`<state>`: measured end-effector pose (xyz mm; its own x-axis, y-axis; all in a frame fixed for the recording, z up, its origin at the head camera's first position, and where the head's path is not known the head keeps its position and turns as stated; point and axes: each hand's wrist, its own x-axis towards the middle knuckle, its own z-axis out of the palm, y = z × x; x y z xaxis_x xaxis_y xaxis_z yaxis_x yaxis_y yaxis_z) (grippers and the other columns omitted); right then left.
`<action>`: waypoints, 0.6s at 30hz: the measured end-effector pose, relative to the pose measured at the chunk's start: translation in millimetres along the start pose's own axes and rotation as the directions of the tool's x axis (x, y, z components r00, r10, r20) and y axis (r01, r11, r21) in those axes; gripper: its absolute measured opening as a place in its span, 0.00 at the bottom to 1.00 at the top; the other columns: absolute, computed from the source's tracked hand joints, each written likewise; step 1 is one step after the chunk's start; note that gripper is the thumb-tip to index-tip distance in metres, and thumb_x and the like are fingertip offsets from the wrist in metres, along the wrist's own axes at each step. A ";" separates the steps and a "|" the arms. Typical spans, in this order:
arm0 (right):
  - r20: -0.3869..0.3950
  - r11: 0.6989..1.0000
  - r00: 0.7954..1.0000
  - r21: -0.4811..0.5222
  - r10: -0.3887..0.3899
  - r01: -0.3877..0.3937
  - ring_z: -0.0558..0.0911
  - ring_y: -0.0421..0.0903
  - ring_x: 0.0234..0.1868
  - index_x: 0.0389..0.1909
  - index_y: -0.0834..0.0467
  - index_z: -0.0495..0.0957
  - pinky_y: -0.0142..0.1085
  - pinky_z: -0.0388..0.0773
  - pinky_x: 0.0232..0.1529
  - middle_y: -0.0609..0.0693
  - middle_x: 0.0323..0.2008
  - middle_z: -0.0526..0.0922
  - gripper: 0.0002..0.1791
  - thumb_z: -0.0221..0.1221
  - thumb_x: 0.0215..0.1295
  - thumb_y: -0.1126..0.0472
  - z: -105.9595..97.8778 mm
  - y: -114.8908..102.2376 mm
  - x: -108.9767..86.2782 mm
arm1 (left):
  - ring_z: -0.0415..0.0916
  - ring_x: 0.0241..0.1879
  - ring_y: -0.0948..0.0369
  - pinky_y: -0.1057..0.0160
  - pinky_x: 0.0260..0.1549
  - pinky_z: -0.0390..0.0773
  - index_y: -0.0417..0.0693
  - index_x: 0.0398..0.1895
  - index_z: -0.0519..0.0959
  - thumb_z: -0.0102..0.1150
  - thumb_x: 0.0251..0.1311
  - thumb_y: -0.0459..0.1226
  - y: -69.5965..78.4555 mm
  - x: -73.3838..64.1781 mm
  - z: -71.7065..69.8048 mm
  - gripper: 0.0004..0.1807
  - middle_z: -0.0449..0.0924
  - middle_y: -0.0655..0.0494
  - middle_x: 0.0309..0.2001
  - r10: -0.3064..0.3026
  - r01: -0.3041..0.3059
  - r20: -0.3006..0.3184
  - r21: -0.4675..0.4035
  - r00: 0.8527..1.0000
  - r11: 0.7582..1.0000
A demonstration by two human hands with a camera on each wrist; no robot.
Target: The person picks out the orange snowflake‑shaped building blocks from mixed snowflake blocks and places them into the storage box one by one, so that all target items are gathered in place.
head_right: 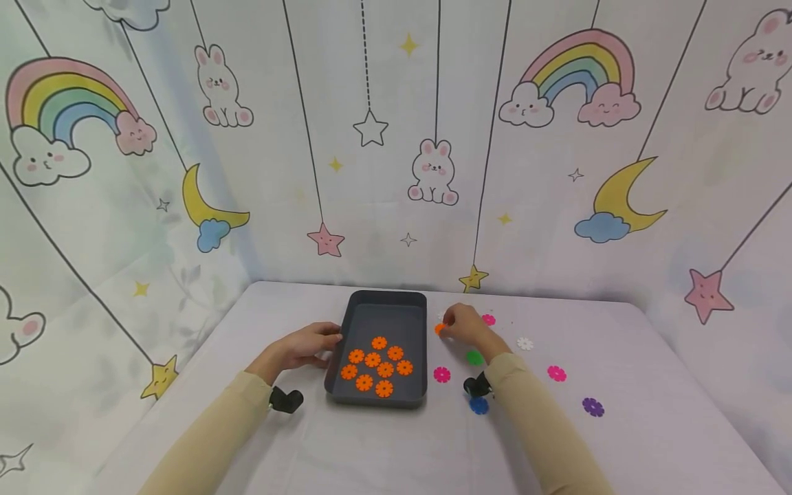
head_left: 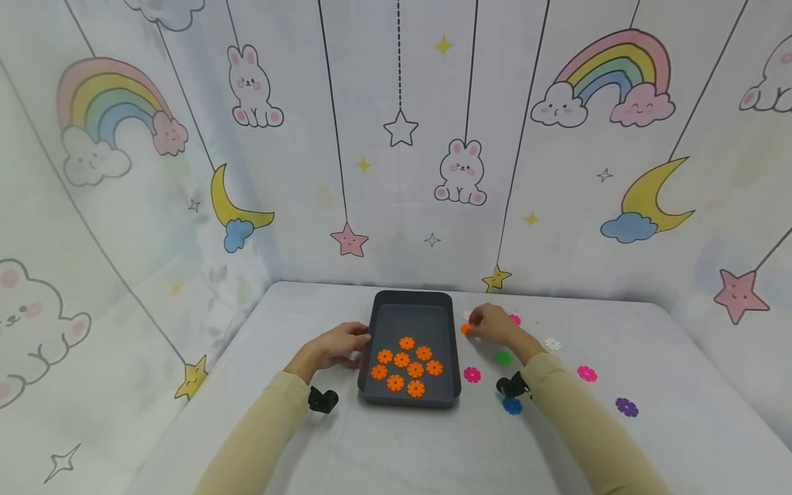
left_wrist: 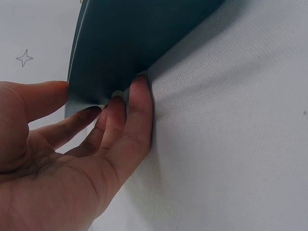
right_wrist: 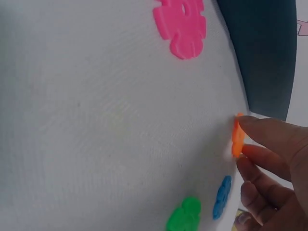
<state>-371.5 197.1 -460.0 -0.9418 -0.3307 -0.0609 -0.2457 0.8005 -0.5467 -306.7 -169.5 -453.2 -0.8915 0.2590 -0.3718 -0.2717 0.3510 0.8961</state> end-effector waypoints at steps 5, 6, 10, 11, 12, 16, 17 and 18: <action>-0.003 1.000 1.000 -0.001 0.018 -0.018 0.78 0.50 0.39 0.46 0.66 0.81 0.44 0.81 0.46 0.55 0.40 0.82 0.16 0.71 0.61 0.62 1.9 1.0 2.1 | 0.73 0.62 0.46 0.50 0.46 0.85 0.34 0.73 0.64 0.49 0.78 0.37 1.2 -0.4 0.2 0.26 0.72 0.39 0.66 0.003 -0.003 0.004 -0.004 1.000 1.000; -0.007 1.000 1.000 -0.003 0.017 -0.017 0.78 0.50 0.39 0.46 0.66 0.81 0.44 0.81 0.46 0.55 0.40 0.82 0.16 0.71 0.61 0.62 2.1 1.2 2.2 | 0.73 0.62 0.46 0.50 0.46 0.85 0.34 0.74 0.64 0.49 0.78 0.37 1.4 -0.4 0.1 0.26 0.72 0.39 0.66 0.002 -0.002 0.004 -0.005 1.000 1.000; -0.021 1.000 1.000 0.001 0.019 -0.019 0.78 0.50 0.39 0.45 0.65 0.80 0.43 0.81 0.45 0.55 0.39 0.82 0.16 0.71 0.61 0.63 2.7 1.3 1.4 | 0.73 0.62 0.45 0.50 0.46 0.85 0.35 0.74 0.64 0.49 0.78 0.37 1.6 -0.8 -0.2 0.26 0.71 0.38 0.67 -0.001 0.001 0.003 -0.001 1.000 1.000; -0.025 1.000 1.000 0.005 0.017 -0.017 0.78 0.50 0.39 0.45 0.65 0.80 0.43 0.81 0.45 0.55 0.38 0.81 0.15 0.71 0.61 0.63 2.6 1.1 1.0 | 0.73 0.62 0.45 0.50 0.46 0.85 0.35 0.74 0.64 0.50 0.78 0.37 1.4 -0.9 -0.3 0.26 0.71 0.38 0.67 -0.002 0.002 0.003 -0.001 1.000 1.000; -0.029 1.000 1.000 0.009 0.011 -0.011 0.77 0.50 0.39 0.44 0.65 0.80 0.43 0.81 0.45 0.55 0.38 0.82 0.14 0.71 0.61 0.64 2.2 0.9 0.5 | 0.73 0.62 0.45 0.50 0.46 0.85 0.35 0.74 0.64 0.50 0.78 0.37 1.3 -1.0 -0.4 0.26 0.71 0.38 0.67 -0.003 0.003 0.003 -0.003 1.000 1.000; -0.048 0.999 0.998 0.014 -0.044 0.044 0.79 0.50 0.38 0.42 0.66 0.81 0.45 0.81 0.46 0.55 0.37 0.83 0.08 0.66 0.63 0.69 -1.7 -1.3 -3.9 | 0.73 0.62 0.45 0.50 0.46 0.85 0.35 0.74 0.63 0.50 0.78 0.37 1.0 -1.1 -0.3 0.27 0.71 0.38 0.67 -0.005 0.006 0.002 -0.005 1.000 1.000; -0.052 0.998 0.997 0.011 -0.061 0.062 0.79 0.50 0.38 0.41 0.67 0.81 0.45 0.82 0.46 0.55 0.36 0.84 0.07 0.64 0.64 0.70 -3.6 -2.3 -5.5 | 0.73 0.62 0.45 0.50 0.46 0.85 0.35 0.74 0.63 0.50 0.78 0.38 0.9 -1.0 -0.2 0.27 0.71 0.38 0.67 -0.005 0.005 0.002 -0.004 1.000 1.000; -0.055 0.997 0.995 0.009 -0.079 0.080 0.79 0.50 0.37 0.40 0.67 0.81 0.46 0.82 0.46 0.56 0.36 0.84 0.06 0.63 0.64 0.71 -5.8 -3.6 -7.2 | 0.73 0.62 0.45 0.50 0.46 0.85 0.35 0.74 0.63 0.50 0.78 0.38 1.0 -0.9 0.0 0.27 0.71 0.38 0.67 -0.005 0.005 0.001 -0.003 1.000 1.000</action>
<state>-365.2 199.6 -452.8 -0.9305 -0.3653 0.0284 -0.3181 0.7670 -0.5572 -306.2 -169.4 -452.0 -0.8899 0.2578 -0.3764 -0.2771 0.3498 0.8949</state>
